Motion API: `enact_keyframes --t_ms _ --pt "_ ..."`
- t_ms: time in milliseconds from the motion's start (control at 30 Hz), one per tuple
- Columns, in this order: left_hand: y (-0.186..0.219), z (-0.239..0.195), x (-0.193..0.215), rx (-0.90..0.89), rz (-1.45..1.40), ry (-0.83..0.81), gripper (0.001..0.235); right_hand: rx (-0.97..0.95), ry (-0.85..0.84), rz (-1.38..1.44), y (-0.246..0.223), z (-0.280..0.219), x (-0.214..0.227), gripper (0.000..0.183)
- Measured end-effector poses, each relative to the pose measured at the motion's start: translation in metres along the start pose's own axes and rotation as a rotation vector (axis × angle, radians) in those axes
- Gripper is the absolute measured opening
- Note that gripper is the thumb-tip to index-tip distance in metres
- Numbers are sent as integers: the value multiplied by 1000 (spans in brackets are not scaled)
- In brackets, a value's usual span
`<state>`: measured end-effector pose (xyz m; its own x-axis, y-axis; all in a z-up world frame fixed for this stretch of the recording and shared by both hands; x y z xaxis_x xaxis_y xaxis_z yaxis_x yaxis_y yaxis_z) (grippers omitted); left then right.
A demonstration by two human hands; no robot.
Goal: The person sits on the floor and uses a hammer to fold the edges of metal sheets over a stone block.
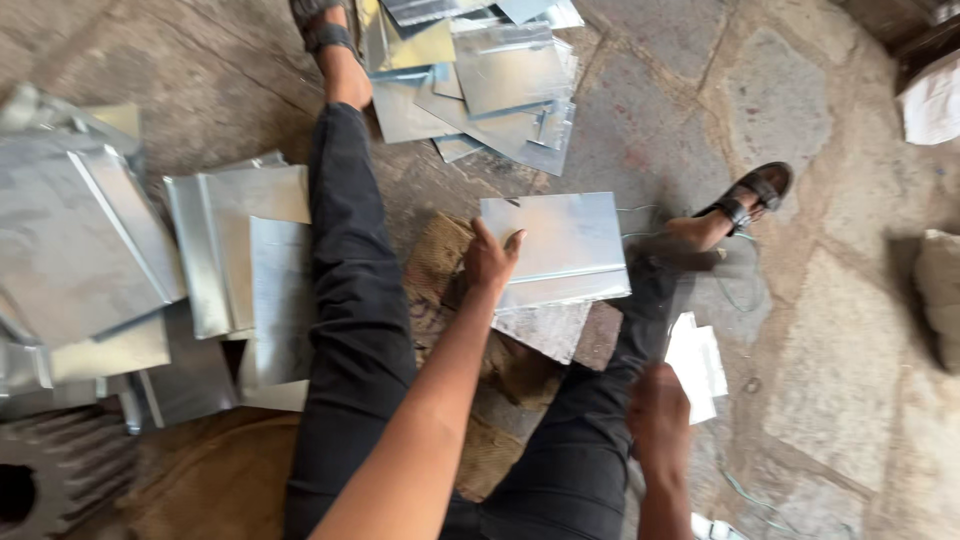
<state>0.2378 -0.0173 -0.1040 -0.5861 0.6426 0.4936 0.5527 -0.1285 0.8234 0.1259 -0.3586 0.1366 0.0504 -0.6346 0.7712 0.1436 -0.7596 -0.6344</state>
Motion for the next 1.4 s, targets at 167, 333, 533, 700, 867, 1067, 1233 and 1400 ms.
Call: enact_keyframes --t_ms 167,333,533,700,867,1067,1233,1400 --pt "4 7 4 2 24 -13 87 456 522 780 -32 -8 127 66" --pt "2 4 -4 69 19 -83 84 674 722 540 -15 -23 107 58" --pt "15 -9 17 -124 40 130 82 223 77 117 26 -39 -74 45" --pt "5 1 5 6 25 -27 80 -202 -150 229 31 -44 -50 40" --pt "2 7 1 75 19 -108 82 401 358 650 -62 -14 89 37" --pt "-1 5 0 51 29 -88 82 643 674 269 -62 -15 62 73" --pt "13 -3 14 -74 12 14 81 -16 -266 -45 15 -38 -96 33" --pt "5 -12 15 -40 39 -20 79 54 -162 281 2 -40 -42 39"
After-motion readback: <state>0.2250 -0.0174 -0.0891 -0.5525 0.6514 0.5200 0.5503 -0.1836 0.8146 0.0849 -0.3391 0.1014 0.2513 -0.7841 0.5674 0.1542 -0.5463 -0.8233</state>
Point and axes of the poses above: each hand's wrist, its own z-axis towards the middle knuckle, its own x-axis out of the back of the hand, y = z × x, the point moved 10 cm from there along z, towards the middle knuckle, and after that the axes turned 15 degrees about x, right-handed, at the moved point
